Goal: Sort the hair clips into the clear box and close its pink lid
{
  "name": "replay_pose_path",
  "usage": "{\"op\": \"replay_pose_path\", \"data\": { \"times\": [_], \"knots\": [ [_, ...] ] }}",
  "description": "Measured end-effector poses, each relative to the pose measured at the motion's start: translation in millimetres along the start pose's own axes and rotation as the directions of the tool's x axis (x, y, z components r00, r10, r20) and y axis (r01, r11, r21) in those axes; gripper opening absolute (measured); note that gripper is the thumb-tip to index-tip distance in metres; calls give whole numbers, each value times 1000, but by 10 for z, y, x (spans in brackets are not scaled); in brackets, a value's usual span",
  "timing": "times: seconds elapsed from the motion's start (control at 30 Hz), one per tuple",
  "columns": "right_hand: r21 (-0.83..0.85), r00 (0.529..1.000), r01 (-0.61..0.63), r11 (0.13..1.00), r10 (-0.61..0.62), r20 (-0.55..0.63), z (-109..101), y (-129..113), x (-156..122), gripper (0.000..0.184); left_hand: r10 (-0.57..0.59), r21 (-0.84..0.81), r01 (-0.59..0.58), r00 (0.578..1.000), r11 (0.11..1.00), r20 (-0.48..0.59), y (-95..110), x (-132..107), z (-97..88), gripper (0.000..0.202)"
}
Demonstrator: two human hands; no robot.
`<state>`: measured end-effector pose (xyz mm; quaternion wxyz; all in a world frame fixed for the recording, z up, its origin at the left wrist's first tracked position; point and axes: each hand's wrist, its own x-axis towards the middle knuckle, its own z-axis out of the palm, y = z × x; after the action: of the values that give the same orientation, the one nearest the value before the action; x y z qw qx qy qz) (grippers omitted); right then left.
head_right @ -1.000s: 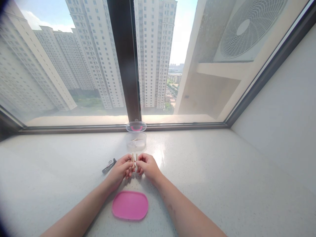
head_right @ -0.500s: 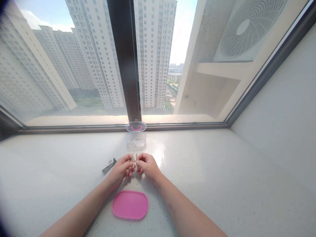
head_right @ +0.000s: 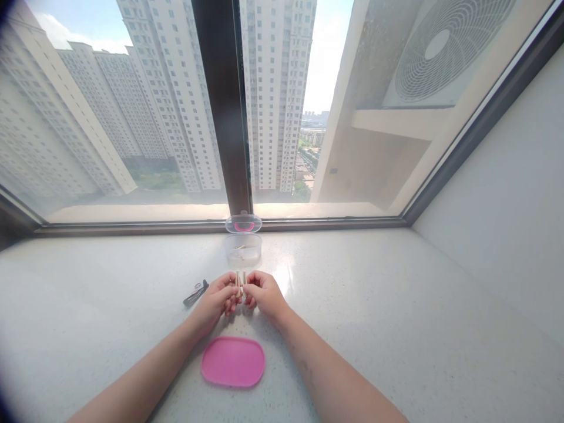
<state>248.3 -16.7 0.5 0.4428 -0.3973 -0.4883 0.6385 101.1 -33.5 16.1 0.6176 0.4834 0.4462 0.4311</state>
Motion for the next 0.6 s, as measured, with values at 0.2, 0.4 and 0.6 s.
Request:
{"op": "replay_pose_path", "data": {
  "times": [0.2, 0.4, 0.6],
  "knots": [
    [3, 1000, -5, 1000, 5, 0, 4, 1, 0, 13, -15, -1, 15, 1000, 1000, -7, 16, -9, 8, 15],
    [-1, 1000, -3, 1000, 3, 3, -1, 8, 8, 13, -11, 4, 11, 1000, 1000, -5, 5, 3, 3, 14],
    [2, 1000, -5, 1000, 5, -1, 2, 11, 7, 13, -7, 13, 7, 1000, 1000, 0, -17, 4, -2, 13]
  ]
}}
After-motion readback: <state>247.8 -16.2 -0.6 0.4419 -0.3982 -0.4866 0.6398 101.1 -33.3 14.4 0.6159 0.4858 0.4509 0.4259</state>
